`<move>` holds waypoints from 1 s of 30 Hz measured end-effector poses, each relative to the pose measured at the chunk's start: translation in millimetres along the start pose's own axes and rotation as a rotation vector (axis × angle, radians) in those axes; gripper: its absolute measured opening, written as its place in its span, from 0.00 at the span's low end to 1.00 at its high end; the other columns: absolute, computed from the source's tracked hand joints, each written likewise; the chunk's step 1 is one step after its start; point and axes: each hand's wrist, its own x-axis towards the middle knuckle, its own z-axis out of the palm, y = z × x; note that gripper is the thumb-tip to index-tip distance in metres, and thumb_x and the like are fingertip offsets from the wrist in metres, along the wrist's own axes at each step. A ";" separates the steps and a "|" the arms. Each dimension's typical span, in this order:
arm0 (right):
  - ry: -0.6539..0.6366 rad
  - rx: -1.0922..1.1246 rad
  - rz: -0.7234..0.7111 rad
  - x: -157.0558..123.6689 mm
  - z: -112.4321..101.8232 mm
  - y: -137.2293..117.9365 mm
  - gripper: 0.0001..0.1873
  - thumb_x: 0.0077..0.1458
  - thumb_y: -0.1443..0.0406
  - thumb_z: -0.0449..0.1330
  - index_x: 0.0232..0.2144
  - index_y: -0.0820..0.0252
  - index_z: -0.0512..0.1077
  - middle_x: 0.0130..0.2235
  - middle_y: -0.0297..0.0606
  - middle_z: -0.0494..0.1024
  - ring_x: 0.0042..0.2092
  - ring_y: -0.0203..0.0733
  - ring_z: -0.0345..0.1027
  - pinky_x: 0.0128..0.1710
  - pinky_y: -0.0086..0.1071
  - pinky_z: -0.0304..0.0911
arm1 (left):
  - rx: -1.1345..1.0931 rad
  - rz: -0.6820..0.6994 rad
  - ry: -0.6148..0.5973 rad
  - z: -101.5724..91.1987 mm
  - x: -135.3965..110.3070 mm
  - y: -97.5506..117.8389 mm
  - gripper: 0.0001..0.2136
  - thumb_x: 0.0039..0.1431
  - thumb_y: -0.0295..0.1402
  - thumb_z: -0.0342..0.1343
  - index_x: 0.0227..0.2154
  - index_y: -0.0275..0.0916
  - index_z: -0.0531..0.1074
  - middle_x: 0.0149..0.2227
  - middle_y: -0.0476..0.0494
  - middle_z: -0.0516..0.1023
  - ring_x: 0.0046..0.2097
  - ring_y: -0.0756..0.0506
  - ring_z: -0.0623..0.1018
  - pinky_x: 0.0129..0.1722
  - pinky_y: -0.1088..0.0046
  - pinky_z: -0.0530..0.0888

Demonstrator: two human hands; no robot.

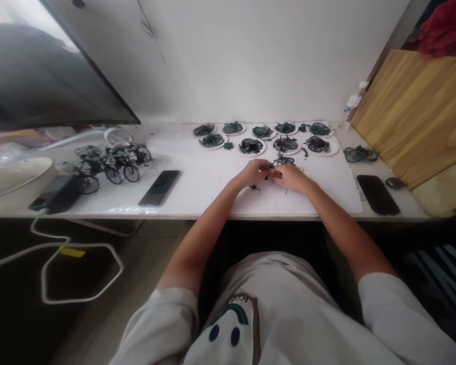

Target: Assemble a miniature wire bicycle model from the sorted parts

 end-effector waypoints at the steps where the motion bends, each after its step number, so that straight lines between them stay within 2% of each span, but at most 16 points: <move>1: 0.002 0.001 -0.004 0.1 0.3 0.4 0.09 0.68 0.60 0.64 0.37 0.59 0.78 0.33 0.40 0.81 0.34 0.42 0.68 0.36 0.34 0.53 | -0.003 -0.002 -0.001 0.2 0.0 -0.2 0.12 0.63 0.42 0.62 0.34 0.37 0.81 0.32 0.43 0.82 0.35 0.45 0.78 0.40 0.68 0.74; 13: 0.016 -0.030 -0.030 2.3 3.6 5.3 0.10 0.68 0.59 0.65 0.36 0.59 0.77 0.32 0.39 0.80 0.32 0.40 0.68 0.34 0.33 0.52 | 0.010 0.008 -0.004 1.5 0.4 -5.5 0.14 0.65 0.43 0.61 0.38 0.36 0.82 0.35 0.42 0.84 0.37 0.44 0.80 0.41 0.67 0.75; 30: -0.010 -0.020 0.002 -0.1 0.6 1.4 0.09 0.69 0.59 0.65 0.43 0.59 0.81 0.37 0.42 0.84 0.36 0.43 0.73 0.37 0.33 0.57 | 0.082 0.006 0.014 2.9 -0.4 -1.6 0.11 0.67 0.39 0.60 0.37 0.36 0.82 0.34 0.42 0.84 0.37 0.44 0.79 0.39 0.69 0.72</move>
